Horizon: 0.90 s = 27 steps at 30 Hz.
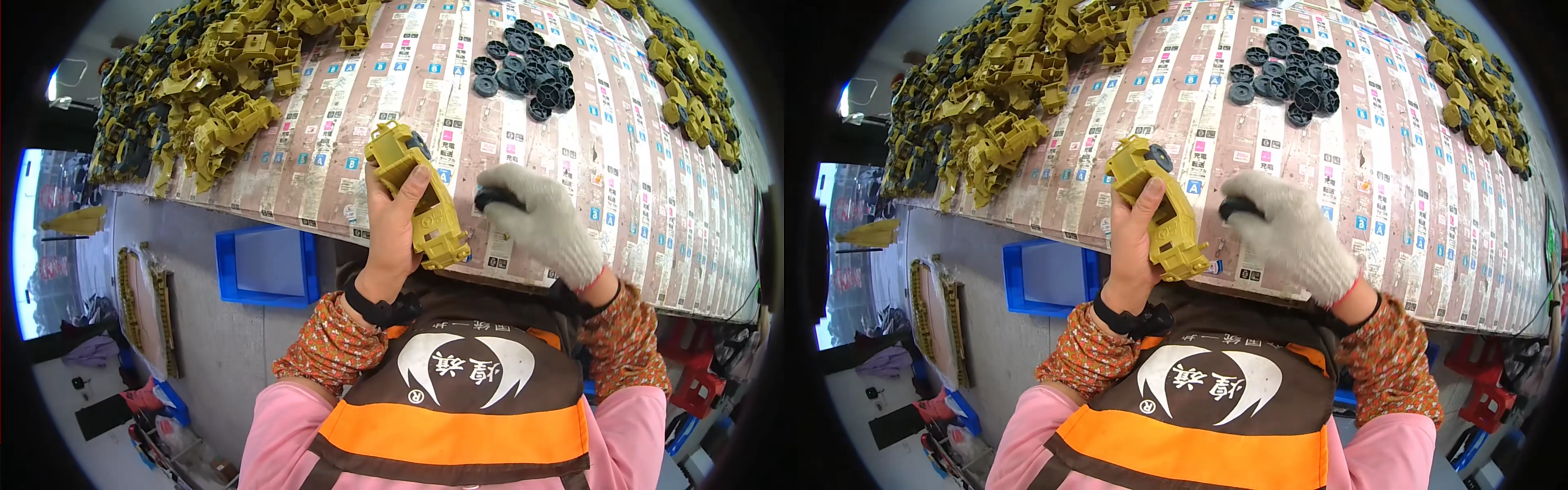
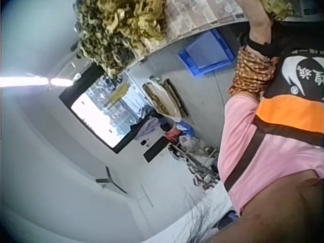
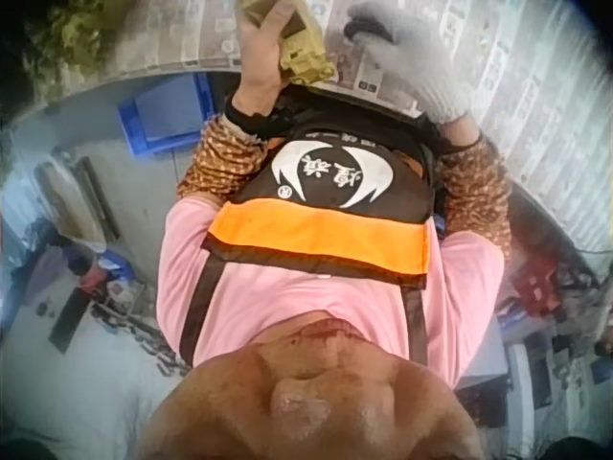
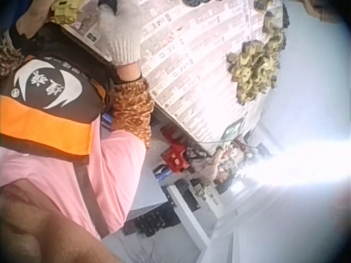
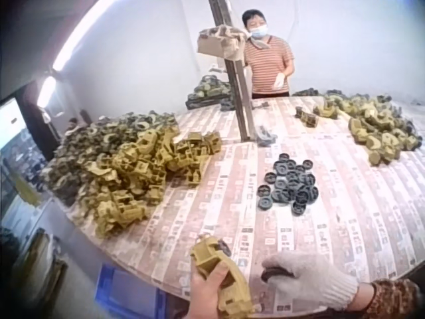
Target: The person assembles yellow plastic toy trucks by hand. They pick up a truck body and insert black wheels into the axles, then place the completed unit on the table. The process is repeated continuously with multiple truck bodies and wheels.
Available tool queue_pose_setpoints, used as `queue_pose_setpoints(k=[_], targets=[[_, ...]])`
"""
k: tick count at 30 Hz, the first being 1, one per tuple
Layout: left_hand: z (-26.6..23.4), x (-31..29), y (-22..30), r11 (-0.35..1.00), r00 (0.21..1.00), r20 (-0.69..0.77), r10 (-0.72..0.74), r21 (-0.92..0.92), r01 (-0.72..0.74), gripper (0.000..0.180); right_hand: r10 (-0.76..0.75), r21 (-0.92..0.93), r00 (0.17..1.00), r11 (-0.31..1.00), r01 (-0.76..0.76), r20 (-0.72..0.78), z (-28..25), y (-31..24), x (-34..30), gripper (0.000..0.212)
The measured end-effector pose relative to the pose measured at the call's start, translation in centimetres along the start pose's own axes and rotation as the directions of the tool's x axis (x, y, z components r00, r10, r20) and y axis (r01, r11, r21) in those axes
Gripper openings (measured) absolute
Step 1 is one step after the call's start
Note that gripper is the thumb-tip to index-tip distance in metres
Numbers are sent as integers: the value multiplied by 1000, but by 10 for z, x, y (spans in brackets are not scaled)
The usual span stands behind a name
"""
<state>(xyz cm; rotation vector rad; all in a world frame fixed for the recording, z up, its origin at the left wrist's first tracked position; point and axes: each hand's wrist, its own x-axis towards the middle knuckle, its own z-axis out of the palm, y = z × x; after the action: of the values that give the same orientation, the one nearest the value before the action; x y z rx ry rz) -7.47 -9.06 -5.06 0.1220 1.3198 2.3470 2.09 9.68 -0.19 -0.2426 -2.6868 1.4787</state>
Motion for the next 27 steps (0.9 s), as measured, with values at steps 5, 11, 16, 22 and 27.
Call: queue_pose_setpoints(k=[5,11,16,22,27], targets=[[11,-1,5,1000,999,48,10,25,-11,44,235,307,972,925,-224,0,25,-13,-27,26],[12,-2,-1,986,991,30,127,105,-129,46,93,209,985,976,-62,-143,38,-11,-42,25],[15,-7,-1,964,977,25,210,162,-211,48,62,219,985,975,-26,-160,42,-9,-48,25],[20,-18,-10,942,954,107,279,165,-294,59,195,343,980,924,-167,-48,48,-12,-54,29],[18,-25,-25,836,826,300,477,137,-532,73,156,358,984,926,-116,-82,50,-10,-55,29]])
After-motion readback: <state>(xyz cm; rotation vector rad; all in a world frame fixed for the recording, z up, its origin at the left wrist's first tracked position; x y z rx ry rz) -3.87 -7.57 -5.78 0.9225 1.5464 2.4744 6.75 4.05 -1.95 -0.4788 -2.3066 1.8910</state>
